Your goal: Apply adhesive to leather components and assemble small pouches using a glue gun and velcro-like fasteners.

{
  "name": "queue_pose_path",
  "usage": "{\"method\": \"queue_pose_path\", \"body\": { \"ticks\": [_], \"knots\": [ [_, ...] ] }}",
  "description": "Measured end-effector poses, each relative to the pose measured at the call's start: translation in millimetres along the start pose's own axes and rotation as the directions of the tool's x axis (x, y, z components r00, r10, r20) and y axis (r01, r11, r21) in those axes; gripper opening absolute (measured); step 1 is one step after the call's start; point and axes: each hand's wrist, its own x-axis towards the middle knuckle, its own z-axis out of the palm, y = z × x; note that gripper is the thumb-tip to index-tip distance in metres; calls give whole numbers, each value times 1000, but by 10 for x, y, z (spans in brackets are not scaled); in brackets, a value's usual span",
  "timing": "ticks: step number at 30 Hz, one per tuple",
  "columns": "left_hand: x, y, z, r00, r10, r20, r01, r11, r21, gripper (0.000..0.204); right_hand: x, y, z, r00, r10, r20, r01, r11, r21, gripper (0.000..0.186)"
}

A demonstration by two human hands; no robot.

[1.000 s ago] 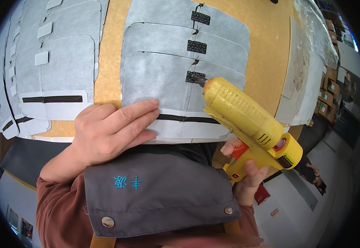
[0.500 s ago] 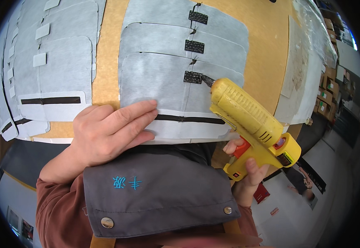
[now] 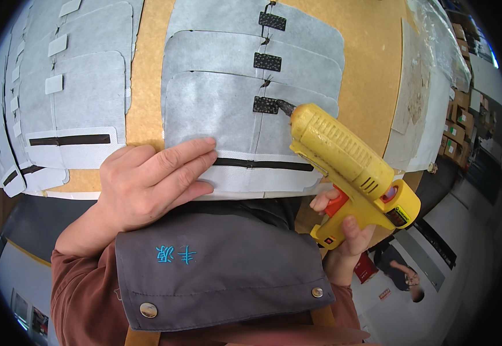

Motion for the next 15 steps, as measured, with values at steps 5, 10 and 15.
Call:
{"method": "queue_pose_path", "body": {
  "ticks": [5, 10, 15],
  "knots": [
    [10, -6, 1, 1000, -5, -5, 5, 1000, -2, 41, -13, 30, -143, 990, 30, 137, -44, 994, 98, 62],
    [32, -4, 19, 1000, -3, -6, 3, 1000, 2, 40, -64, 50, -182, 991, 35, 131, -51, 991, 121, 64],
    [67, 19, 21, 1000, -6, 3, 6, 1000, -3, 41, -43, -32, -44, 1000, 26, 1, -26, 1000, -14, 60]
  ]
}}
